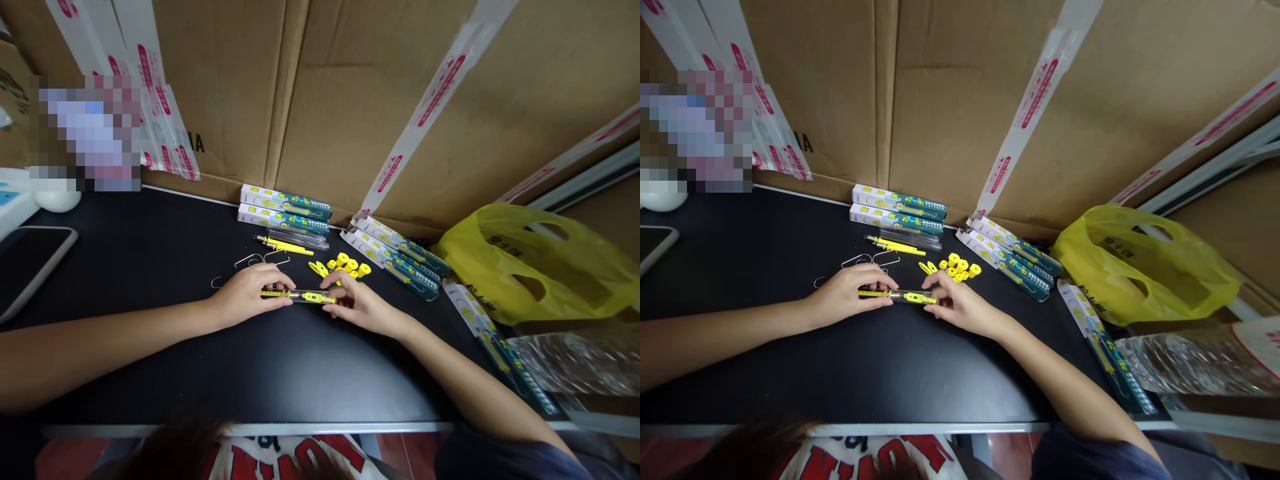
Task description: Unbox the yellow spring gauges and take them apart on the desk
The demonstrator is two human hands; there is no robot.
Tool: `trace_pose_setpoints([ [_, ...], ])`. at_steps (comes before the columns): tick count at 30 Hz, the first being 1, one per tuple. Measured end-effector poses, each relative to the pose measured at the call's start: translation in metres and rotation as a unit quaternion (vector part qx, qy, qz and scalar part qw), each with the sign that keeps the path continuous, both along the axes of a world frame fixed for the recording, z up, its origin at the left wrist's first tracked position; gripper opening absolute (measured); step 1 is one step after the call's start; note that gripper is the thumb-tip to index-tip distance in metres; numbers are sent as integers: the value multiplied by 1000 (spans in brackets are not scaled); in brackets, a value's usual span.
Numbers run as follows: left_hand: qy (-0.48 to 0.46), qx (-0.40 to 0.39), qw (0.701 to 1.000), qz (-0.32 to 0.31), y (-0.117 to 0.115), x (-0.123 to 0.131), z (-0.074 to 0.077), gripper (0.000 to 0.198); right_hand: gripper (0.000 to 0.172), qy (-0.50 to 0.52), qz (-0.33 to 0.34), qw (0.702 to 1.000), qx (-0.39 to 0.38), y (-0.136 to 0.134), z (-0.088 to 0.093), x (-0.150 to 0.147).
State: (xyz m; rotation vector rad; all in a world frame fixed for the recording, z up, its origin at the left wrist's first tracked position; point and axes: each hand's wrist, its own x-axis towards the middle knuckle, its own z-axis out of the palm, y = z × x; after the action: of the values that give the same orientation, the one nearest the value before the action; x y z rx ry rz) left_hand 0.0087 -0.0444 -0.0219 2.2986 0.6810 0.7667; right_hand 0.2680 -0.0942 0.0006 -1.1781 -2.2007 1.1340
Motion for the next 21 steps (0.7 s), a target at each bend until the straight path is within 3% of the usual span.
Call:
trace_pose_setpoints([
  [7,-20,-21,999,18,0,0,2,17,23,92,-33,991,-90,1,4,3],
  [13,-23,-29,999,28,0,0,4,16,22,143,-77,983,-87,3,0,5],
  [21,-33,-23,999,33,-1,0,2,16,25,145,-67,982,-97,5,1,6],
])
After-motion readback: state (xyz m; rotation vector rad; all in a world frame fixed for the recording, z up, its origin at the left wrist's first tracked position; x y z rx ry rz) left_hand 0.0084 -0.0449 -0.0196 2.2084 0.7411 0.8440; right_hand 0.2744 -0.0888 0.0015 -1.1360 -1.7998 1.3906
